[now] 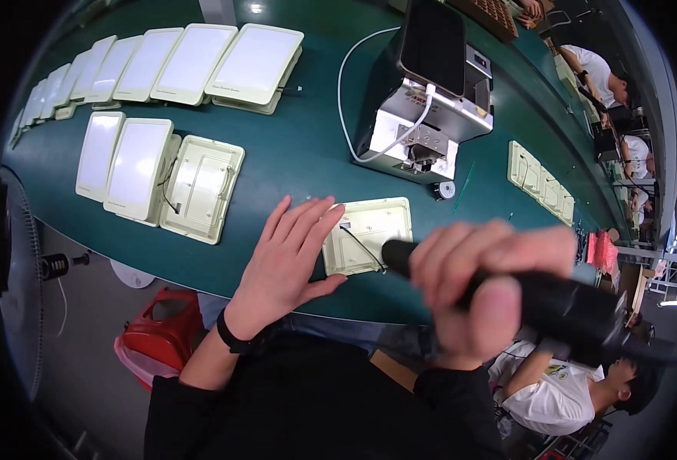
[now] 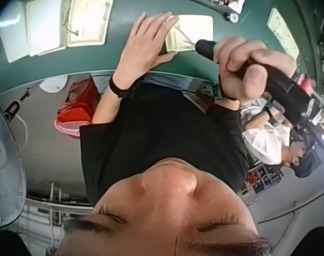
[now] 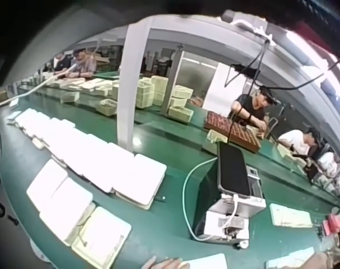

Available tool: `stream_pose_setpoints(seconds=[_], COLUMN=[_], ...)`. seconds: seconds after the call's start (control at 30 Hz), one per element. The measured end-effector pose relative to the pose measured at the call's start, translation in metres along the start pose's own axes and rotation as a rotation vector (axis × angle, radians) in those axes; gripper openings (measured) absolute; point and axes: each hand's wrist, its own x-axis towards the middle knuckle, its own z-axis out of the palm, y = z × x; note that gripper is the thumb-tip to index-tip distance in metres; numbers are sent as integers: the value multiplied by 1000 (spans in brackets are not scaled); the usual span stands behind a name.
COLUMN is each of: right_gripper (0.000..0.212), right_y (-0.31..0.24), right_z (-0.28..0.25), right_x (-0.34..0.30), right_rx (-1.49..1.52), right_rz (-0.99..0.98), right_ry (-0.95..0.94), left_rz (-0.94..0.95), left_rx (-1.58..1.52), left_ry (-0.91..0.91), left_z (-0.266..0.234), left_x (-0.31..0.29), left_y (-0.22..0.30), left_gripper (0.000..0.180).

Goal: Use an electric screwdriver to secure screws into electronic device housings on an assembly line.

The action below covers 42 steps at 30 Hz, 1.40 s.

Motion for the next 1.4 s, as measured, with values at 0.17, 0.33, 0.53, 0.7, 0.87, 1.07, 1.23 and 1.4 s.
stream_pose_setpoints(seconds=[0.17, 0.33, 0.53, 0.7, 0.87, 1.07, 1.23, 1.4], right_gripper=[31, 31, 32, 37, 38, 31, 24, 23], right_y=[-18, -21, -2, 8, 11, -10, -18, -10], right_z=[6, 4, 3, 5, 6, -4, -42, -53], right_x=[-33, -39, -50, -53, -61, -71, -70, -77], right_rx=[-21, -27, -47, -108, -123, 182, 254, 94], right_rz=[251, 289, 203, 120, 73, 85, -47, -42], right_ry=[-100, -122, -67, -60, -56, -36, 56, 157], left_rz=[9, -2, 0, -5, 2, 4, -90, 129], left_rx=[-4, 3, 9, 15, 21, 62, 201, 506], left_ry=[-5, -13, -15, -25, 6, 1, -62, -63], left_z=[3, 4, 3, 4, 6, -12, -34, -9], left_x=[1, -1, 0, 2, 0, -27, -79, -113], left_y=[0, 0, 0, 0, 2, 7, 30, 30], left_gripper=[94, 93, 90, 87, 84, 74, 67, 57])
